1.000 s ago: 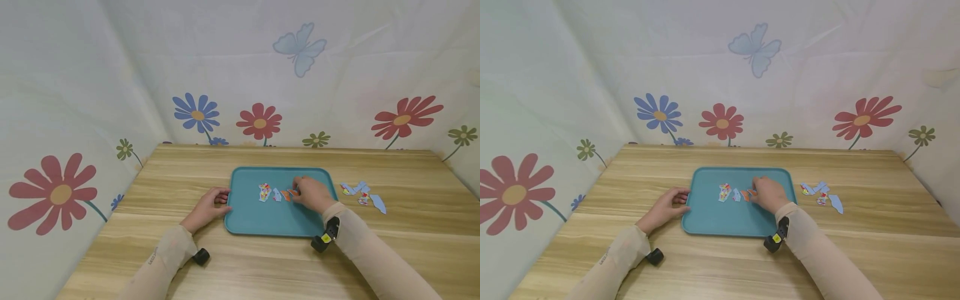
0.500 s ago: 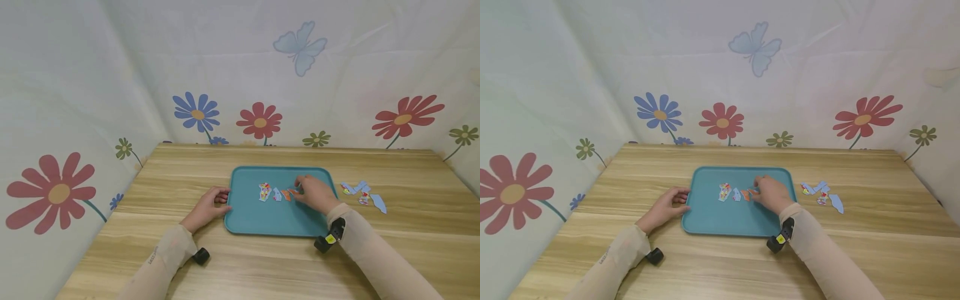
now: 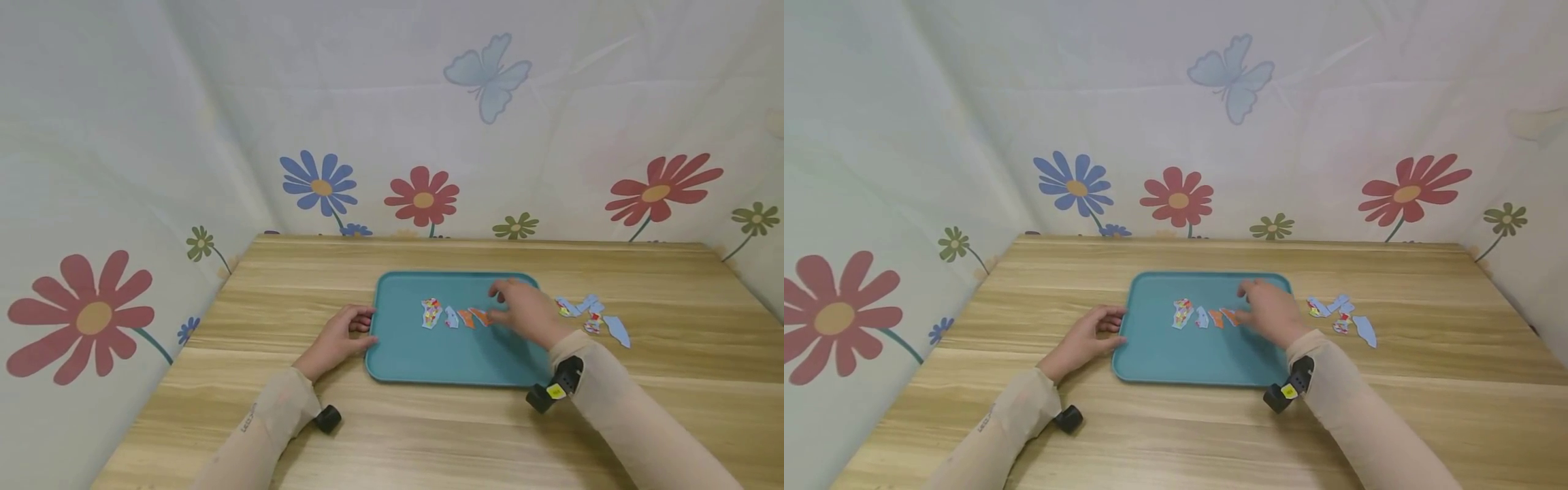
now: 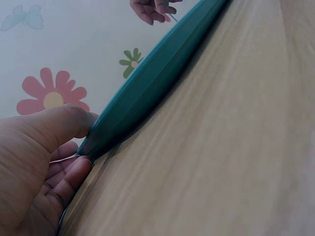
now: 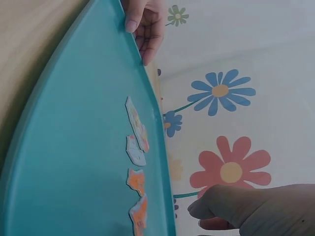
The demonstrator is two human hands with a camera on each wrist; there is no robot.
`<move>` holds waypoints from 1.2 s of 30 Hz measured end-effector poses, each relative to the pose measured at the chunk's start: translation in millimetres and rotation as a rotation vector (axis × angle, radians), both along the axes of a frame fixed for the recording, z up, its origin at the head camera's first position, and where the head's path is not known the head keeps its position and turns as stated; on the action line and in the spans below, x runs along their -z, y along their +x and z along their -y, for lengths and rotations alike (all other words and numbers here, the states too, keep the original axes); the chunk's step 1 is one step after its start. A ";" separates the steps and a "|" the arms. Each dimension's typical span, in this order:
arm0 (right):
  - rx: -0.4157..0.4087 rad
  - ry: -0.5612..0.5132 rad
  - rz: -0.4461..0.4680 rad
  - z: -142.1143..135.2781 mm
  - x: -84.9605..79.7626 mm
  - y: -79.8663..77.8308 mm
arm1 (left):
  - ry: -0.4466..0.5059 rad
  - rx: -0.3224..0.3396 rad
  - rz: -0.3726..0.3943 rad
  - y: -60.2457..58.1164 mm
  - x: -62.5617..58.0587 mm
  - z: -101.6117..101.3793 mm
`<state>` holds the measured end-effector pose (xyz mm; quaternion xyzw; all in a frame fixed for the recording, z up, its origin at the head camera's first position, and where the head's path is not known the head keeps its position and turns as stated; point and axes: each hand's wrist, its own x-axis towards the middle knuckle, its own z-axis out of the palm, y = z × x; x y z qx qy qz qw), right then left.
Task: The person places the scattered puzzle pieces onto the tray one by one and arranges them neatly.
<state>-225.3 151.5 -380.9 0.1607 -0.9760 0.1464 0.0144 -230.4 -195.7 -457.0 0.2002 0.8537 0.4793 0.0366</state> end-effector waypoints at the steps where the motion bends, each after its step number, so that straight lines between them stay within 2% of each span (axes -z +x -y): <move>1: 0.003 0.001 -0.003 -1.3 -1.8 1.0 | -0.001 -0.001 -0.001 0.2 -0.3 0.1; 11: 0.001 -0.023 -0.073 -17.3 -14.4 8.7 | -0.006 -0.003 0.004 0.4 -2.4 0.3; 21: 0.020 -0.039 -0.052 -35.4 -26.0 17.8 | -0.009 0.000 0.005 1.5 -3.3 -0.1; 30: 0.041 -0.072 -0.064 -56.9 -28.5 20.2 | -0.006 0.000 0.006 2.0 -3.3 -0.1; 36: 0.055 -0.055 -0.066 -72.0 -26.6 22.7 | -0.007 0.004 -0.002 1.5 -2.5 0.4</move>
